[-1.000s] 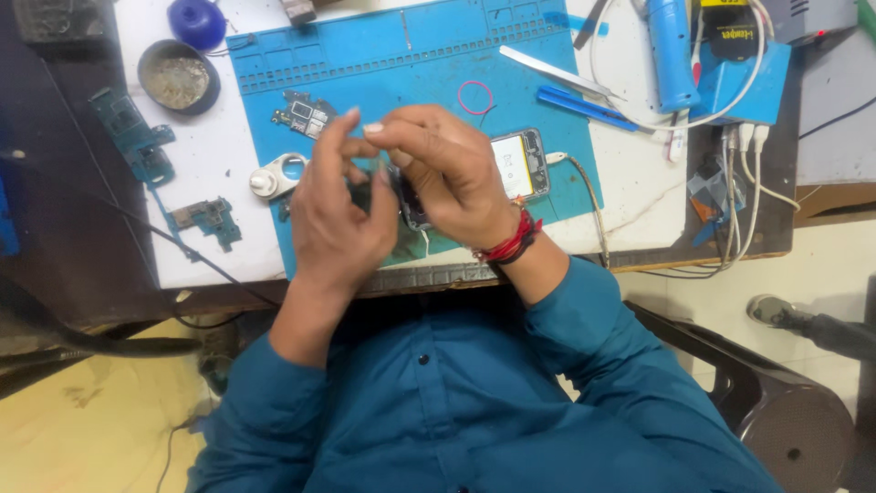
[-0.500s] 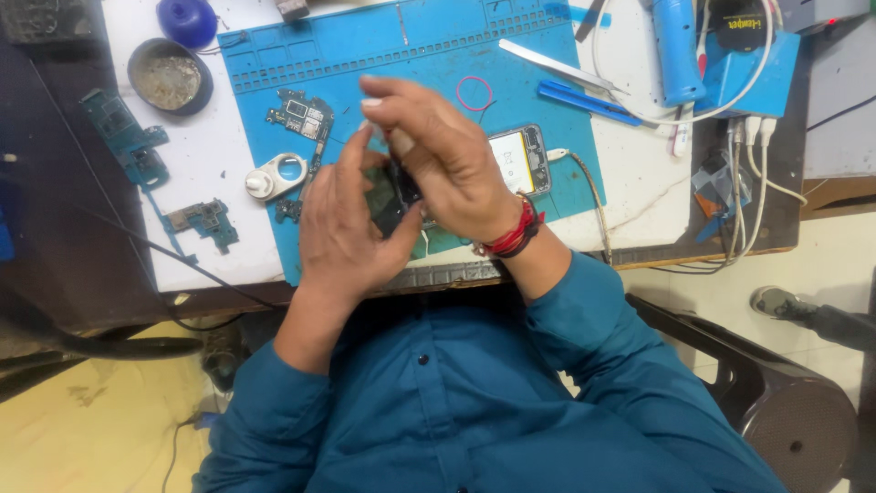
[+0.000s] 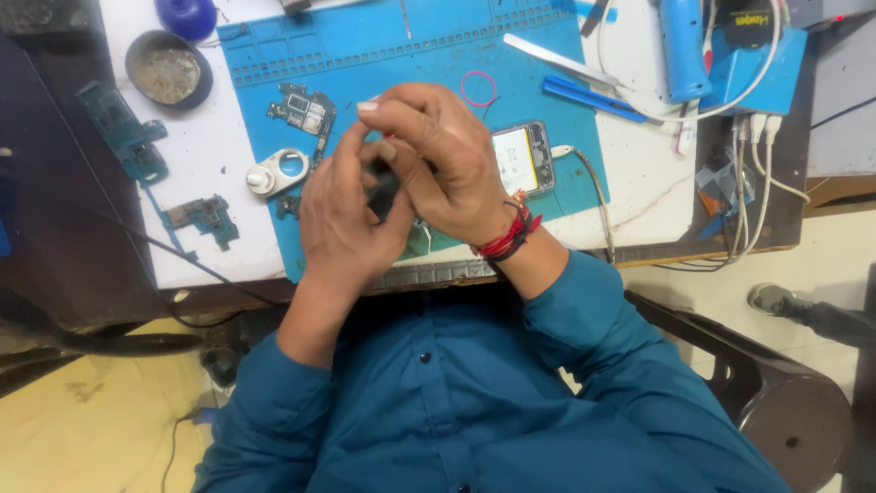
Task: The person disassembles a smartphone by prying open the back cover and removing internal components. They use a plastic spudger and a screwdriver to detach the battery and camera module, placing parts on the workbench.
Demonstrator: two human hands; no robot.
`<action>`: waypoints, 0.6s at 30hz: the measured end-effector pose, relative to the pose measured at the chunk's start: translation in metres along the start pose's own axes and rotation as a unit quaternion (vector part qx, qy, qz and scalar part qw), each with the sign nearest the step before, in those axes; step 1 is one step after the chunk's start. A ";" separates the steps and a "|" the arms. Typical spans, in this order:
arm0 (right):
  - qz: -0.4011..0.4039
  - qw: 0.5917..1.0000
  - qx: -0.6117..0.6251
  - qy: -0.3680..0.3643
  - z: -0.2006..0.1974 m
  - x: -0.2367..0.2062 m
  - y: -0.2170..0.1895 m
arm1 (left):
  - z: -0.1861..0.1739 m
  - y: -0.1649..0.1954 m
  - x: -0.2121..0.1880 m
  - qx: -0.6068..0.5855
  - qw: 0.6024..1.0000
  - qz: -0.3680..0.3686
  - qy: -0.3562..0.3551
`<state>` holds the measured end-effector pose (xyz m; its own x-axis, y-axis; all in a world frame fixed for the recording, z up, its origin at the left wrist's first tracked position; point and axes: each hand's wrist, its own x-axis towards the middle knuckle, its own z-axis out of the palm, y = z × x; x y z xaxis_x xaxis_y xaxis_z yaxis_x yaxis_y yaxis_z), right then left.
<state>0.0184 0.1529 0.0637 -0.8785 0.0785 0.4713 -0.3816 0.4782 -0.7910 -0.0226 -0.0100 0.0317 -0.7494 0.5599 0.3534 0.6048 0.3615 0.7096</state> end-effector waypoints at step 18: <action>0.071 0.952 0.253 0.158 0.012 -0.032 0.016 | -0.010 0.009 0.005 -0.034 0.999 -0.025 0.028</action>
<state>0.0372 0.1473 0.0310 -0.8319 0.4084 0.3757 -0.4251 -0.0337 -0.9045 -0.0232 -0.0110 0.0459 -0.7931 0.4997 0.3484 0.5481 0.3357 0.7661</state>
